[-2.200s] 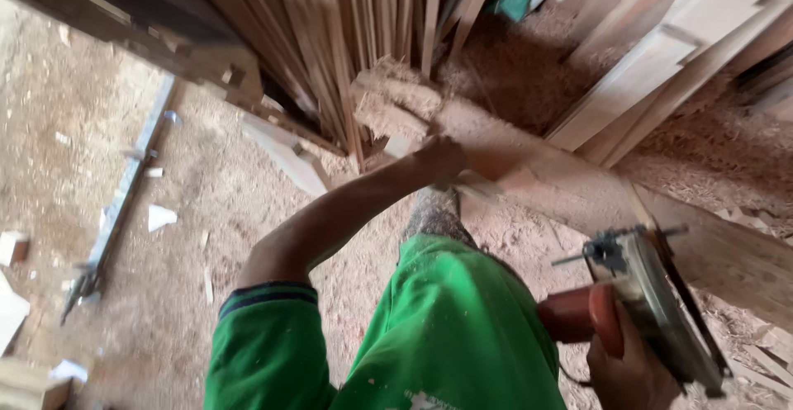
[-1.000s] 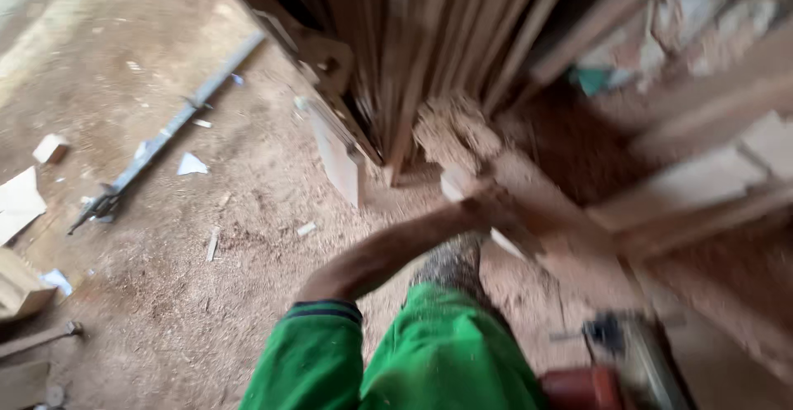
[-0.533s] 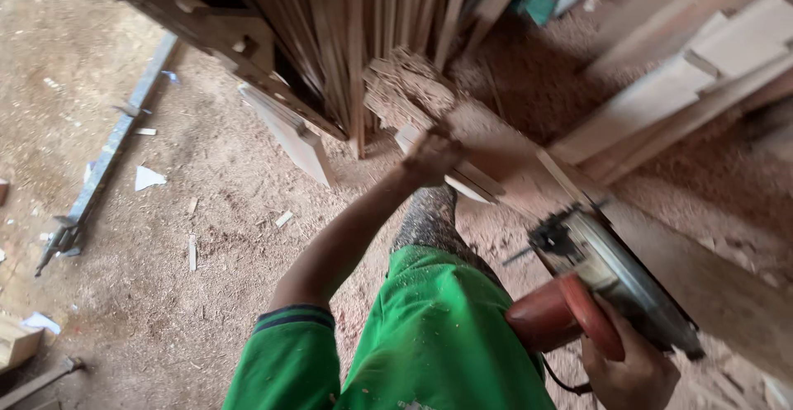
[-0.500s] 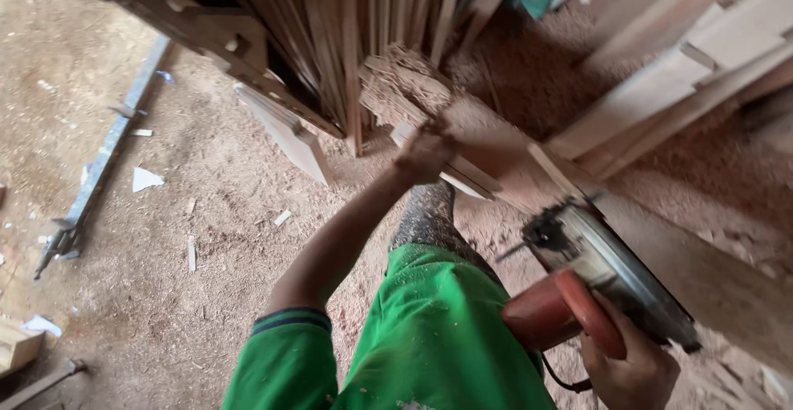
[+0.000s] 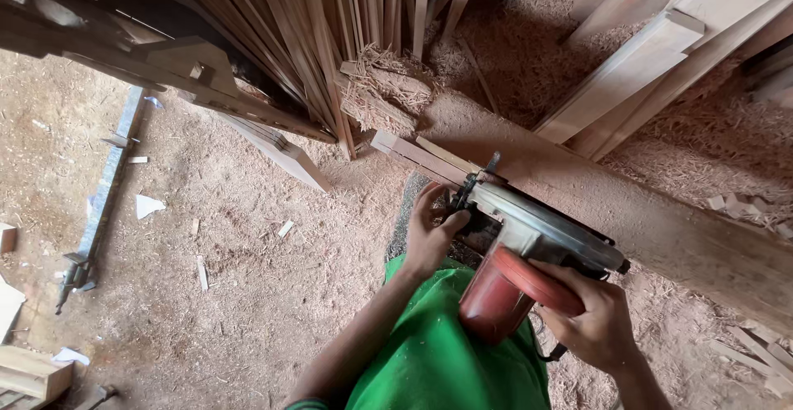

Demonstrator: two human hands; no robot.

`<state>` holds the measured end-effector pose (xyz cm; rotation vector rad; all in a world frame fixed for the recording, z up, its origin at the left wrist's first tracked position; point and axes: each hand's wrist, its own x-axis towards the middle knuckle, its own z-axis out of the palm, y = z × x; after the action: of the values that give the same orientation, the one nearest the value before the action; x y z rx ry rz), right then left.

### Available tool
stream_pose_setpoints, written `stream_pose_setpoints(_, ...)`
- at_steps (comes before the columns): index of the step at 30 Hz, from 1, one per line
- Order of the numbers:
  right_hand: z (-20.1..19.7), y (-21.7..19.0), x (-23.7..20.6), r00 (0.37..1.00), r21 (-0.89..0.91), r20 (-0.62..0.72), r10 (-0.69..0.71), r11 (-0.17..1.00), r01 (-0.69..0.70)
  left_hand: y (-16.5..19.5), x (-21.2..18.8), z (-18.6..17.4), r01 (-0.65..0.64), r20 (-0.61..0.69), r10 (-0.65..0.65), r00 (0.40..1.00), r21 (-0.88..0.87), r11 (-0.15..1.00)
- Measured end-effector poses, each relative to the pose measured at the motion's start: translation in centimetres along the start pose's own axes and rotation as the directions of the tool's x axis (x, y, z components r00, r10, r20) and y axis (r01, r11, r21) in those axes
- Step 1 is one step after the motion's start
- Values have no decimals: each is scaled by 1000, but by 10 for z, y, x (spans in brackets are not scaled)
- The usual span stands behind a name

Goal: The person cuts wooden planks and strips with a handheld circular saw, resting each piece on a large wooden beam used as a work surface. They position a plank against the saw, guide the saw through the wood, then move cut pieces aside and place new stock on the beam to cut the next piece.

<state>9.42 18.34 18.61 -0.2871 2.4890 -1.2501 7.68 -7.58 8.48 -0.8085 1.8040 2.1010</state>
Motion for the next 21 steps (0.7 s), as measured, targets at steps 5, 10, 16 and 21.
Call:
stream_pose_setpoints(5, -1, 12, 10, 985, -102, 81, 154, 984, -146, 0, 1, 4, -145, -65, 148, 987, 52, 988)
stream_pose_setpoints(10, 2, 14, 12, 990, -56, 94, 104, 993, -99, -8, 4, 6, -154, -90, 159, 983, 60, 986)
stream_pose_setpoints(16, 7, -2, 19, 999, -53, 51, 16, 998, -13, -5, 10, 0, -35, -62, 31, 998, -59, 998)
stream_pose_setpoints(21, 17, -24, 32, 999, -69, 22, -41, 997, 42, 0, 20, -16, 19, 9, -18, 1000, -132, 991)
